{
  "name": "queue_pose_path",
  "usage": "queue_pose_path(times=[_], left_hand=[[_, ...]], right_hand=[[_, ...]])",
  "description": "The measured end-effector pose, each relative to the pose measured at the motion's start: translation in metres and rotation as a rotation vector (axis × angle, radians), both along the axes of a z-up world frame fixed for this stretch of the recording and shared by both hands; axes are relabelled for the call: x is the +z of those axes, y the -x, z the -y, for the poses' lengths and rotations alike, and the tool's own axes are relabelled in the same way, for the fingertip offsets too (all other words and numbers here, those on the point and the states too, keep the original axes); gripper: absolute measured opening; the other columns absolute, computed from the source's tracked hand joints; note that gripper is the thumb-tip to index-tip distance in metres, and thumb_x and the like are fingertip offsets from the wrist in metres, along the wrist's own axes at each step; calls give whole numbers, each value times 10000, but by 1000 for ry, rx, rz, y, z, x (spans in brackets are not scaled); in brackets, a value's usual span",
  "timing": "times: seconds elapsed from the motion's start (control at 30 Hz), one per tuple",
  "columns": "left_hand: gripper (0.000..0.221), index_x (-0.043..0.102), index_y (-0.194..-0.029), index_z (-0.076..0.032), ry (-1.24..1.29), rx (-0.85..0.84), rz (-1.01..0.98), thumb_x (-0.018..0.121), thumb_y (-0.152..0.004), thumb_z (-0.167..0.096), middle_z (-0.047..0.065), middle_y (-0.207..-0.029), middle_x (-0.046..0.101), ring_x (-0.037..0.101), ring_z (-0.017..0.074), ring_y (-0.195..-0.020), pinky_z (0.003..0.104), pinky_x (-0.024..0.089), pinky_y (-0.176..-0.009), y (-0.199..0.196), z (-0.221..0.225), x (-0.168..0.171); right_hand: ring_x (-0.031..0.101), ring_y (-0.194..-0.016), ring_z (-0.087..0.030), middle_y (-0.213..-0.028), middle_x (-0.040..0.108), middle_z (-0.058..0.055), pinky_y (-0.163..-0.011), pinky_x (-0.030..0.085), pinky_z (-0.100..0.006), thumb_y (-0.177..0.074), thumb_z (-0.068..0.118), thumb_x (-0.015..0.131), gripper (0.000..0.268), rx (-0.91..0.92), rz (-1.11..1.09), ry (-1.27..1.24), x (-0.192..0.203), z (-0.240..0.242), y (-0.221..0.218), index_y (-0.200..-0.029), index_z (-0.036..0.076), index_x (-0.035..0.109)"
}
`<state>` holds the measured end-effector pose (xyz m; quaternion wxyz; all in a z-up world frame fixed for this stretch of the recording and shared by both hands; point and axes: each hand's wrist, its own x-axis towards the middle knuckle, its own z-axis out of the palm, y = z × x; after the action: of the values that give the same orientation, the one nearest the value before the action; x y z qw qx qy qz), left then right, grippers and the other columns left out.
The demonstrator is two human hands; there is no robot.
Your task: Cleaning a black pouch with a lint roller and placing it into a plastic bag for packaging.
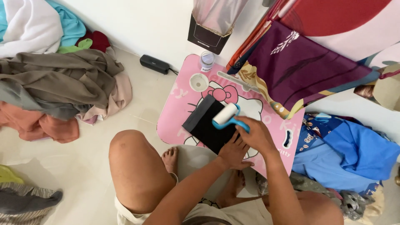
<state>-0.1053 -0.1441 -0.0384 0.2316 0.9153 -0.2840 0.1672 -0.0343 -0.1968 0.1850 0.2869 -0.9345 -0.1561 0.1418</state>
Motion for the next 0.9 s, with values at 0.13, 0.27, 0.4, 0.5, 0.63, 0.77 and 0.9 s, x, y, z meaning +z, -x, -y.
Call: queue_pose_path(times=[0.13,0.27,0.4,0.5,0.63,0.77,0.9], left_hand=[[956,605,-1374,-103,-97,12,-44,189,-870,-801,84,-1408,620,466,278,-1399,542,190,-1286,3,7,-24],[926,520,-1468,-90,-90,-111,-300,272,-894,-772,103,-1495,561,416,287,-1451,519,172,-1288,2,11,-28],[888,508,-1494,-208,38,-94,-282,341,-867,-814,23,-1529,522,432,267,-1395,519,143,-1301,0,33,-66],[809,500,-1472,-268,396,-103,-26,334,-894,-809,-19,-1521,494,401,242,-1385,542,117,-1285,-5,30,-60],[752,530,-1451,-203,353,52,238,372,-927,-718,41,-1503,510,435,249,-1409,577,190,-1270,0,-16,6],[613,623,-1355,-81,-155,-29,14,680,-868,-449,136,-1415,617,463,321,-1430,597,169,-1275,14,-118,72],[313,704,-1084,17,-444,-72,50,621,-856,-181,189,-968,695,676,380,-995,611,335,-1142,43,-184,98]], right_hand=[[708,-943,-454,-1018,771,-193,-791,565,-551,-874,163,694,315,26,-53,51,-12,19,21,-1181,164,765],[718,-937,-410,-1020,773,-136,-806,566,-529,-894,203,675,301,45,-35,52,-33,-1,5,-1183,214,758],[716,-960,-400,-1032,765,-113,-819,576,-502,-901,227,667,295,116,45,19,-50,-43,-24,-1186,226,741],[713,-995,-379,-1056,759,-81,-857,571,-492,-910,252,665,303,135,65,50,-54,-61,-36,-1207,250,723],[682,-1045,-435,-1107,749,-145,-869,559,-545,-913,229,683,325,113,107,-7,-41,-44,-24,-1236,216,709],[725,-940,-331,-1061,772,-88,-726,564,-431,-908,183,729,310,-61,163,-160,-27,11,19,-1215,218,751],[725,-788,-232,-968,789,-64,-643,555,-372,-877,204,762,308,-171,86,-83,-28,51,62,-1179,259,782]])
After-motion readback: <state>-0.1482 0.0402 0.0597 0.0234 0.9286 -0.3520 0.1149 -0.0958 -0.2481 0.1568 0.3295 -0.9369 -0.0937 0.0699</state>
